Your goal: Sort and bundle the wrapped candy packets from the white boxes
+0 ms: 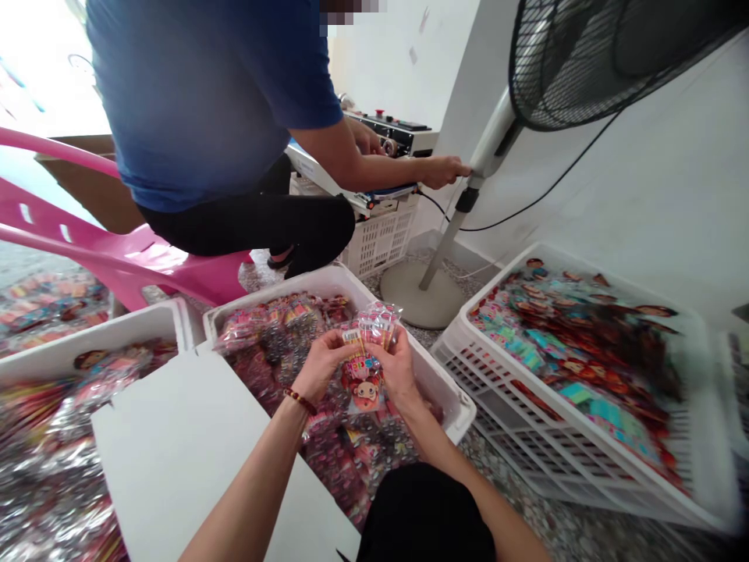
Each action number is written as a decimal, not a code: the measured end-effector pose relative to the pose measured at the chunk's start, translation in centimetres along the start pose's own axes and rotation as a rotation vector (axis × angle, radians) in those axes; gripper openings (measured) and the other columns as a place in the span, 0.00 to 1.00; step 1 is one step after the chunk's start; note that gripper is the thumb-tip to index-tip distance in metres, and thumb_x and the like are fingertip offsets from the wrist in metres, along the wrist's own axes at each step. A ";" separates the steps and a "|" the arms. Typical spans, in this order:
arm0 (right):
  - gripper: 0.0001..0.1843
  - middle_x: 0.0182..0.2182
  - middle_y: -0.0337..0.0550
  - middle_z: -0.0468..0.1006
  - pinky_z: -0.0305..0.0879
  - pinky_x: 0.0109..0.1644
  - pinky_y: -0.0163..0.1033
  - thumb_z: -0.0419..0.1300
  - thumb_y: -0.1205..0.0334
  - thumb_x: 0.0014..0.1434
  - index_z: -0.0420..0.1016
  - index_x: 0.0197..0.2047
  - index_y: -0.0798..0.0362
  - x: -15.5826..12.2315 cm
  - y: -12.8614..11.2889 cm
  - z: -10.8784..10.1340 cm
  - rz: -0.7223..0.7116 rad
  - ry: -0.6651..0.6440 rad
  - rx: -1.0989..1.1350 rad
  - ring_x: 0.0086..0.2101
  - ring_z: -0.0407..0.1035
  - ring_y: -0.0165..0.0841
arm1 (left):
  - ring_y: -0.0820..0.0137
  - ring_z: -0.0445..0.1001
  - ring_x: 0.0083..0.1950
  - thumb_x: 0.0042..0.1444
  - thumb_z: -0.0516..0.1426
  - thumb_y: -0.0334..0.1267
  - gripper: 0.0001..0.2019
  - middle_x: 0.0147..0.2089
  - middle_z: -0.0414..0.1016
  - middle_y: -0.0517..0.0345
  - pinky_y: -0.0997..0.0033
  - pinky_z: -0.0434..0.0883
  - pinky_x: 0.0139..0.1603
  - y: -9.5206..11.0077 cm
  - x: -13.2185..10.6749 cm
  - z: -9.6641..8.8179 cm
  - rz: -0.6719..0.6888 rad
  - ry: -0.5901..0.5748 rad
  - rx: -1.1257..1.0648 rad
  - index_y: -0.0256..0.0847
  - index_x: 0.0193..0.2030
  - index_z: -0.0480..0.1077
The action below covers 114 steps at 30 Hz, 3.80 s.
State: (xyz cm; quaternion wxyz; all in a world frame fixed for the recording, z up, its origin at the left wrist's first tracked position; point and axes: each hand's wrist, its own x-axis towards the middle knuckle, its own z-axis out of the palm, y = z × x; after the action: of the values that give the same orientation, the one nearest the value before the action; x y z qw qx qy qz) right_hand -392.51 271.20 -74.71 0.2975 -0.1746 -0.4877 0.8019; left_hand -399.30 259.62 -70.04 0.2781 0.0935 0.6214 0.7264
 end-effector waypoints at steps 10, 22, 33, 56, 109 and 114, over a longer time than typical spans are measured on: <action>0.24 0.37 0.35 0.79 0.71 0.40 0.38 0.70 0.62 0.46 0.68 0.46 0.49 0.1 -0.3 0.1 0.034 -0.062 0.010 0.34 0.72 0.33 | 0.76 0.65 0.25 0.33 0.72 0.44 0.16 0.24 0.74 0.62 0.76 0.62 0.28 1.0 -0.2 0.4 0.071 0.091 0.113 0.36 0.25 0.75; 0.23 0.38 0.36 0.79 0.70 0.42 0.38 0.68 0.63 0.48 0.67 0.47 0.49 -0.1 -0.1 -0.2 -0.010 0.034 0.036 0.35 0.71 0.32 | 0.77 0.65 0.22 0.30 0.73 0.42 0.18 0.21 0.72 0.63 0.77 0.62 0.24 0.0 -0.5 1.0 -0.020 0.092 0.054 0.37 0.22 0.71; 0.22 0.37 0.36 0.78 0.69 0.43 0.38 0.68 0.62 0.47 0.67 0.45 0.50 0.2 -0.2 -0.5 -0.034 0.099 0.000 0.36 0.70 0.32 | 0.73 0.72 0.28 0.30 0.73 0.41 0.21 0.28 0.77 0.61 0.73 0.70 0.33 -0.4 -0.9 2.1 0.006 0.065 -0.047 0.38 0.31 0.71; 0.23 0.39 0.36 0.80 0.73 0.45 0.41 0.70 0.60 0.48 0.67 0.46 0.49 0.0 -0.9 -0.1 0.110 0.073 0.206 0.38 0.75 0.34 | 0.75 0.70 0.24 0.27 0.75 0.39 0.22 0.25 0.76 0.63 0.76 0.67 0.28 1.2 -0.6 0.8 0.005 0.060 -0.032 0.36 0.28 0.70; 0.23 0.53 0.44 0.75 0.57 0.65 0.46 0.60 0.47 0.60 0.71 0.55 0.48 -0.6 0.2 -0.9 0.095 -0.310 -0.303 0.55 0.66 0.38 | 0.71 0.74 0.35 0.41 0.71 0.39 0.29 0.39 0.77 0.58 0.73 0.72 0.39 -3.6 -1.0 0.5 -0.028 -0.104 -0.111 0.39 0.50 0.68; 0.28 0.49 0.43 0.76 0.67 0.54 0.43 0.69 0.55 0.48 0.72 0.53 0.49 2.1 -2.5 -2.2 0.126 -0.334 -0.241 0.47 0.71 0.36 | 0.73 0.72 0.33 0.42 0.70 0.39 0.27 0.38 0.76 0.59 0.73 0.70 0.36 -2.4 -0.8 0.1 -0.003 -0.148 -0.040 0.39 0.49 0.67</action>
State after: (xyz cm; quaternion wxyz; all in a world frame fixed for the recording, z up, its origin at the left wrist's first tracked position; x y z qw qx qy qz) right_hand -392.06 274.88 -73.51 0.1386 -0.1036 -0.6108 0.7726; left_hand -397.89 259.43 -72.15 0.3262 0.1406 0.5848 0.7293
